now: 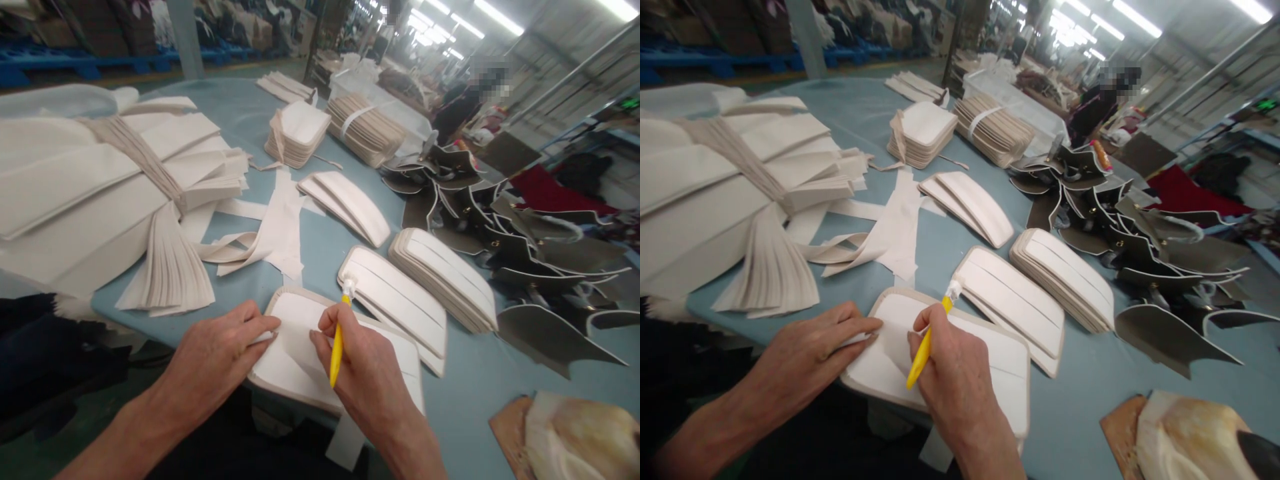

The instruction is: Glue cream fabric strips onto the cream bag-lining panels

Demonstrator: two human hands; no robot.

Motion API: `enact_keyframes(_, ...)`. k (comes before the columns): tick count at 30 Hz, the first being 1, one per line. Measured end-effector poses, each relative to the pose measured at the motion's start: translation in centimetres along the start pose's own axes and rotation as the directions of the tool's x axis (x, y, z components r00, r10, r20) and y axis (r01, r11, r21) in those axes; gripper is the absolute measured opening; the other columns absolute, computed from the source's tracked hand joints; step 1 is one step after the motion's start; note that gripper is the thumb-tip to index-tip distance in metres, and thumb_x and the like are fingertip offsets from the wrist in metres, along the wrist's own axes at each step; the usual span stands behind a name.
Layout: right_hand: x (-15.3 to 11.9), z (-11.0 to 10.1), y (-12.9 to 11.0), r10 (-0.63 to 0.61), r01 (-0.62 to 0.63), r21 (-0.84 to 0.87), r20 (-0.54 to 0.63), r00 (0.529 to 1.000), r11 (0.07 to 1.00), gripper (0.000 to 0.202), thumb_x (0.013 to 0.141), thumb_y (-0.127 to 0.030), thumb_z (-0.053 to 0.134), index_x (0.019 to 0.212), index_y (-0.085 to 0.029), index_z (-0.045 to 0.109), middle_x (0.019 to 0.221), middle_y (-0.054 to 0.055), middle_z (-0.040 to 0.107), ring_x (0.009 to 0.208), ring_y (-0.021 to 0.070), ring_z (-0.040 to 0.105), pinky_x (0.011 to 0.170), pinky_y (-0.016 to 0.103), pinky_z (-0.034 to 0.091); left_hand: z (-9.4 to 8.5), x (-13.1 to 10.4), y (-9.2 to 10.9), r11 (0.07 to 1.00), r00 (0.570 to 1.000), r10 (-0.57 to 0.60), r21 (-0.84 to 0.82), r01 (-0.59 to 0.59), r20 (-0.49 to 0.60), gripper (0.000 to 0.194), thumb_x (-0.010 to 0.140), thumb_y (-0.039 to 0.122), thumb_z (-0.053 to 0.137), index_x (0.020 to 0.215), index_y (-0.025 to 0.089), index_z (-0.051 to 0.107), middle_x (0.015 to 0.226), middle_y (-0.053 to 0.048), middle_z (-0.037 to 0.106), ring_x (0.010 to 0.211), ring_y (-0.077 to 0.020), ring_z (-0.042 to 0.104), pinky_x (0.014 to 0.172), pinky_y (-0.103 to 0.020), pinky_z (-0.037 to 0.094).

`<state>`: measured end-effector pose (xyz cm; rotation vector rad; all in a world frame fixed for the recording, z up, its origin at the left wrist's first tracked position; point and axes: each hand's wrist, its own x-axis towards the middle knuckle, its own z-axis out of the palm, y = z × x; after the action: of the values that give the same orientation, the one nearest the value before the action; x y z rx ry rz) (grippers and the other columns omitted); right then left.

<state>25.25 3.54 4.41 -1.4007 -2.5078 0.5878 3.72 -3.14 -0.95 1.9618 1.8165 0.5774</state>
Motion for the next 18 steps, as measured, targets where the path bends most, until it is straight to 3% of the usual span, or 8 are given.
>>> enact_keyframes(7,-2.7,-2.5,4.2,0.055,-0.053,0.014,-0.118,0.992,0.998,0.014,0.095,-0.035,0.059,0.088,-0.028,0.049,0.07,-0.007,0.063,0.054,0.0163,0.058,0.057,0.025,0.035,0.1,0.1,-0.3,0.999,0.999,-0.039,0.0,0.039,-0.016,0.04,0.098,0.043,0.041,0.113,0.032,0.076,0.096,-0.001,0.072,0.084,-0.0196,0.073,0.072,-0.029,0.049)
enact_keyframes(11,-4.9,-3.7,6.8,0.101,-0.09,0.069,-0.171,0.98,0.994,0.019,0.095,-0.037,0.063,0.085,-0.027,0.05,0.067,-0.008,0.057,0.053,0.0134,0.053,0.057,0.024,0.035,-0.1,0.3,-0.4,0.998,0.998,-0.062,0.003,0.062,-0.03,0.044,0.096,0.051,0.039,0.11,0.032,0.077,0.097,-0.001,0.074,0.085,-0.0198,0.074,0.07,-0.028,0.048)
enact_keyframes(18,-7.6,-4.6,11.1,0.164,-0.11,0.299,-0.162,0.973,0.948,0.021,0.095,-0.036,0.064,0.084,-0.026,0.049,0.07,-0.008,0.05,0.058,0.0117,0.047,0.056,0.023,0.035,2.2,-0.6,-3.7,0.996,0.996,-0.022,0.081,0.029,-0.088,0.05,0.099,0.063,0.035,0.12,0.037,0.073,0.112,0.003,0.075,0.099,-0.0196,0.073,0.087,-0.03,0.049)
